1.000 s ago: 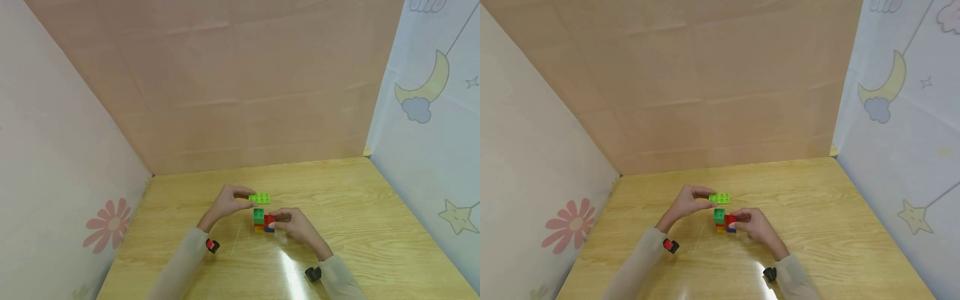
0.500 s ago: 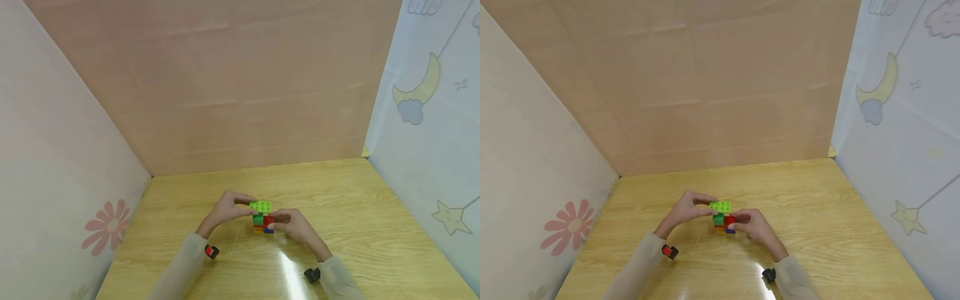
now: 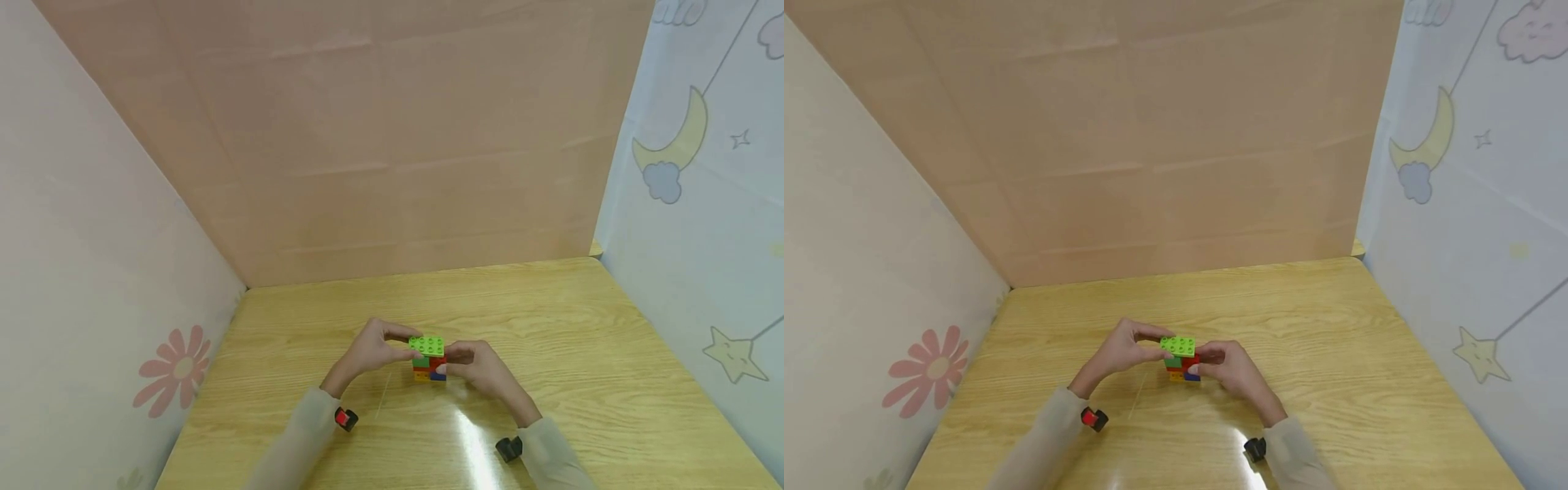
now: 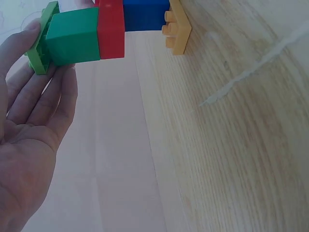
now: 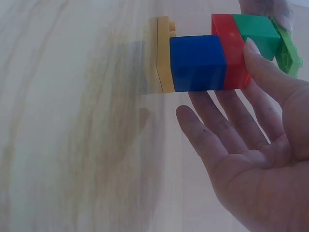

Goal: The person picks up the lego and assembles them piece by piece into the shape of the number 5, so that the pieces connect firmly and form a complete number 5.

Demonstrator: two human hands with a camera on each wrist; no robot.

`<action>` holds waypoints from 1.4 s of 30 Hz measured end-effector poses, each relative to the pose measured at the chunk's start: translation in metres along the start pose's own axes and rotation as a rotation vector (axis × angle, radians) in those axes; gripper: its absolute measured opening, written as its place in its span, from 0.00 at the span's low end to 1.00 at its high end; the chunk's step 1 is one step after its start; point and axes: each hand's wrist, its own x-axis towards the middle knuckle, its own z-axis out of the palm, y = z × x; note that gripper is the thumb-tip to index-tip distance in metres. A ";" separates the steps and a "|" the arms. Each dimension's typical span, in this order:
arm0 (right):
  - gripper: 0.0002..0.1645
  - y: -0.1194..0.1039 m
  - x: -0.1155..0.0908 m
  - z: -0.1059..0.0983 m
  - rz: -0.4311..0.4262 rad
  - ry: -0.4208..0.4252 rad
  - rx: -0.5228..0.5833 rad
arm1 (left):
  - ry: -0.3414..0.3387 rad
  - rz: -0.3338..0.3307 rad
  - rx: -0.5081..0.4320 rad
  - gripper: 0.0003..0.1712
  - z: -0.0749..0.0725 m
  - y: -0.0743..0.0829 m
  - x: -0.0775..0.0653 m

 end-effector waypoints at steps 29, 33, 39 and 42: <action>0.19 0.008 0.000 -0.002 -0.029 0.000 -0.022 | -0.035 0.068 0.319 0.23 0.010 0.009 0.002; 0.19 0.010 0.000 -0.002 -0.036 -0.001 -0.016 | -0.037 0.073 0.346 0.23 0.011 0.013 0.001; 0.19 0.011 0.001 0.000 -0.014 0.018 -0.007 | -0.033 0.054 0.339 0.23 0.010 0.015 0.001; 0.19 0.012 0.001 0.003 -0.003 0.023 0.009 | -0.032 0.047 0.337 0.24 0.010 0.015 0.000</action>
